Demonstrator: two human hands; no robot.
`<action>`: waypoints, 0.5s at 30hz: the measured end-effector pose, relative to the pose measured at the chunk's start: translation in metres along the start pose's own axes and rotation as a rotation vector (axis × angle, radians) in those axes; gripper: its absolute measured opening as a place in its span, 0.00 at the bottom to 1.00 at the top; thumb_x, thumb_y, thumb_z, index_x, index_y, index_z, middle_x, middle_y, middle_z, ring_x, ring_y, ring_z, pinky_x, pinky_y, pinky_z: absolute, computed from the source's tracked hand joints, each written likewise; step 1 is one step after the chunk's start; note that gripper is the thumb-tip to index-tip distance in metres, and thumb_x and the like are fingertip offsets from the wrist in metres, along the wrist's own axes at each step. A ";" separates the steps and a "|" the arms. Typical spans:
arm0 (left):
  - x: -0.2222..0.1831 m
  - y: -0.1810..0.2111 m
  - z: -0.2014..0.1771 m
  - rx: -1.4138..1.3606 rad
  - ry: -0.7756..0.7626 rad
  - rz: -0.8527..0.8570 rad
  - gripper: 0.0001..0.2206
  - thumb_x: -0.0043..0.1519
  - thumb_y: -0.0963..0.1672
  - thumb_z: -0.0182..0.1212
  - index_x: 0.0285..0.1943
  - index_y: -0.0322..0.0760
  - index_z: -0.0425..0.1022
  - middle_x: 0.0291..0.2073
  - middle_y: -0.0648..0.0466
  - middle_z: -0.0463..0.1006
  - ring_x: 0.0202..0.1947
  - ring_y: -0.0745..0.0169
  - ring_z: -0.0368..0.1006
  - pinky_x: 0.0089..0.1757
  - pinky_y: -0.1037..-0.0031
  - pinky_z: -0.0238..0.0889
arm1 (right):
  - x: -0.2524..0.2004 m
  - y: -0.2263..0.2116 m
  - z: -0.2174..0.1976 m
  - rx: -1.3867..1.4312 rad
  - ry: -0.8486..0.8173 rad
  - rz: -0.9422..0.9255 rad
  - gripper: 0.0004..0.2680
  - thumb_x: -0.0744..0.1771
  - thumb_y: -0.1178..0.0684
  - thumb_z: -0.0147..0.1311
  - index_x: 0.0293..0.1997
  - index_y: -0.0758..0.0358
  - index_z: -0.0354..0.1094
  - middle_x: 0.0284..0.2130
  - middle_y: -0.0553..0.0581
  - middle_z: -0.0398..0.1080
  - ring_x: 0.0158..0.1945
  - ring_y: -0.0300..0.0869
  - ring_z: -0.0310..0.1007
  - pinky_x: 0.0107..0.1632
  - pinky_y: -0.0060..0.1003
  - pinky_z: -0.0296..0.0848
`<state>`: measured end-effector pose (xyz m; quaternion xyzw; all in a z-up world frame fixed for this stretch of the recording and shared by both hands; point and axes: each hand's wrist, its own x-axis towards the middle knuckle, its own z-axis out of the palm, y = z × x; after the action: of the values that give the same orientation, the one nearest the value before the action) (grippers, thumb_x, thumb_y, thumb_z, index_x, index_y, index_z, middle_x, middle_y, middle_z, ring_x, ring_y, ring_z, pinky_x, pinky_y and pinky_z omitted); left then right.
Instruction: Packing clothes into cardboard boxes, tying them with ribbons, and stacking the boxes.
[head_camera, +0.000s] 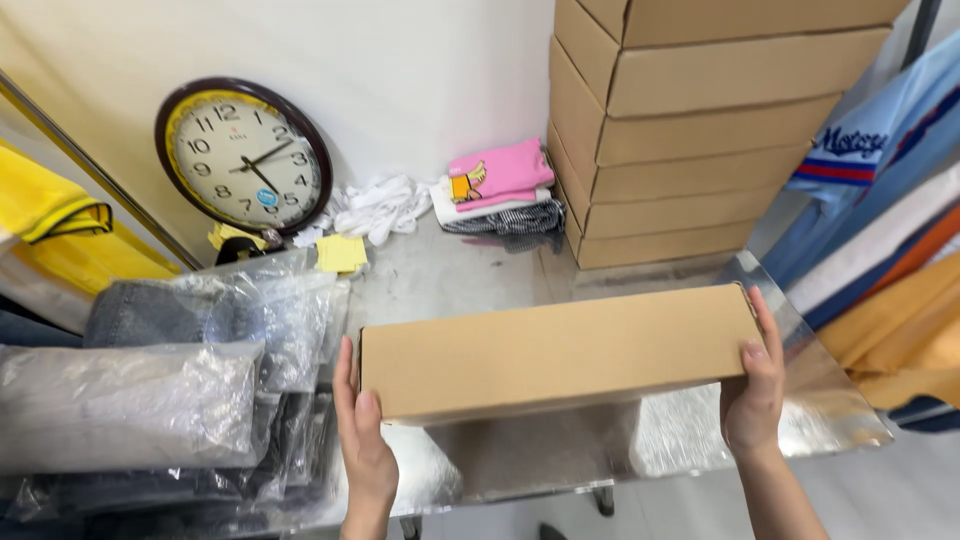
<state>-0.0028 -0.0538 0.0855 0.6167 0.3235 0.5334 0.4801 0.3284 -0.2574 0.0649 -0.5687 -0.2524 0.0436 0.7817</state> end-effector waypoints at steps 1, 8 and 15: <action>-0.013 0.000 -0.005 0.009 -0.014 -0.056 0.39 0.63 0.59 0.40 0.81 0.38 0.50 0.79 0.47 0.56 0.78 0.54 0.52 0.68 0.59 0.50 | -0.014 -0.005 -0.003 0.131 0.007 0.106 0.32 0.63 0.42 0.40 0.79 0.59 0.45 0.75 0.55 0.53 0.74 0.43 0.54 0.72 0.40 0.56; -0.114 -0.078 -0.047 0.077 -0.069 -0.309 0.33 0.65 0.56 0.38 0.77 0.37 0.62 0.72 0.51 0.70 0.74 0.61 0.61 0.68 0.67 0.50 | -0.105 0.013 -0.077 0.092 0.065 0.491 0.23 0.70 0.38 0.36 0.75 0.54 0.53 0.63 0.53 0.62 0.64 0.42 0.61 0.61 0.48 0.63; -0.106 -0.077 -0.035 0.104 -0.205 -0.974 0.30 0.62 0.60 0.41 0.71 0.55 0.69 0.62 0.62 0.76 0.49 0.59 0.79 0.47 0.70 0.65 | -0.123 0.047 -0.067 -0.188 0.054 0.873 0.24 0.70 0.37 0.38 0.74 0.56 0.54 0.64 0.62 0.61 0.54 0.60 0.66 0.54 0.60 0.70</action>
<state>-0.0512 -0.1165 -0.0244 0.4663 0.5515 0.1672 0.6712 0.2618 -0.3424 -0.0356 -0.6914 0.0287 0.3314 0.6414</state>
